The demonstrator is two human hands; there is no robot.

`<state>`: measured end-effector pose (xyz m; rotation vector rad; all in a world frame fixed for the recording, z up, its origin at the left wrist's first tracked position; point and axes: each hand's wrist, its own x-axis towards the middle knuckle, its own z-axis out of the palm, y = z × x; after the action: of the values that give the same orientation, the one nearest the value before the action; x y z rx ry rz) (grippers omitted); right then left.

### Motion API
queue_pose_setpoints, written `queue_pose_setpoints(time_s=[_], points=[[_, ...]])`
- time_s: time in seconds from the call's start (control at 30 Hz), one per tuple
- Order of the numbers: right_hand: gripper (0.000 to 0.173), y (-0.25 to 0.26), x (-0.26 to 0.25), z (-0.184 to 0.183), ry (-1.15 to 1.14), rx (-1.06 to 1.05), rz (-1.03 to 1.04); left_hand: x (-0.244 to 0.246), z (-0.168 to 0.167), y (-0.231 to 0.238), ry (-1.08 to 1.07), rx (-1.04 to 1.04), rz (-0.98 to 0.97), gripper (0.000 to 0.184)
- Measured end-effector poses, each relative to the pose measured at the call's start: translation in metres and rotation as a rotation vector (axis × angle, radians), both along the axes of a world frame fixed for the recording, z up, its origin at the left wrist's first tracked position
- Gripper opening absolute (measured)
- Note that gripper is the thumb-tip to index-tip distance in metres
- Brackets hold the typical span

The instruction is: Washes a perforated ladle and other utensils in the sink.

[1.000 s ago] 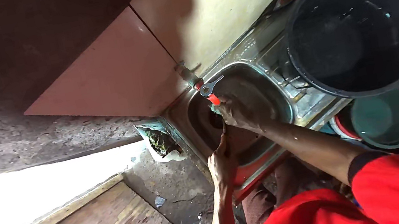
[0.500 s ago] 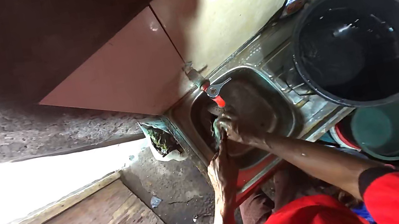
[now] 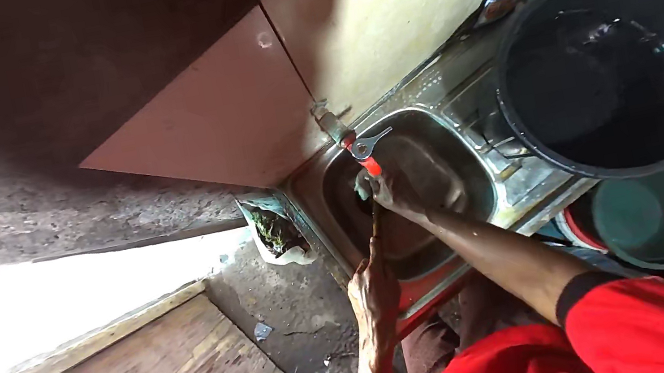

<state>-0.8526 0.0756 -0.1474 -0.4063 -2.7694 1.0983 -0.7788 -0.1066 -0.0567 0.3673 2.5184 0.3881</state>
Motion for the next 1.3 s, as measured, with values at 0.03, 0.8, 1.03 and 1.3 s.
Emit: queue_pose_setpoints(time_s=[0.03, 0.8, 1.03, 1.3], points=[[0.027, -0.001, -0.004, -0.003, -0.048, 0.022, -0.024, 0.003, -0.002, -0.001, 0.007, 0.004, -0.003, 0.05], [0.032, -0.016, 0.04, 0.016, -0.308, -0.126, -0.165, 0.015, -0.02, -0.022, 0.093, 0.233, 0.104, 0.051], [0.032, 0.001, -0.011, 0.021, -0.324, -0.171, -0.075, 0.024, -0.012, -0.022, 0.133, 0.231, 0.098, 0.05], [0.03, -0.013, -0.013, 0.01, -0.253, -0.027, 0.249, 0.023, -0.018, -0.018, 0.144, 0.201, 0.066, 0.05]])
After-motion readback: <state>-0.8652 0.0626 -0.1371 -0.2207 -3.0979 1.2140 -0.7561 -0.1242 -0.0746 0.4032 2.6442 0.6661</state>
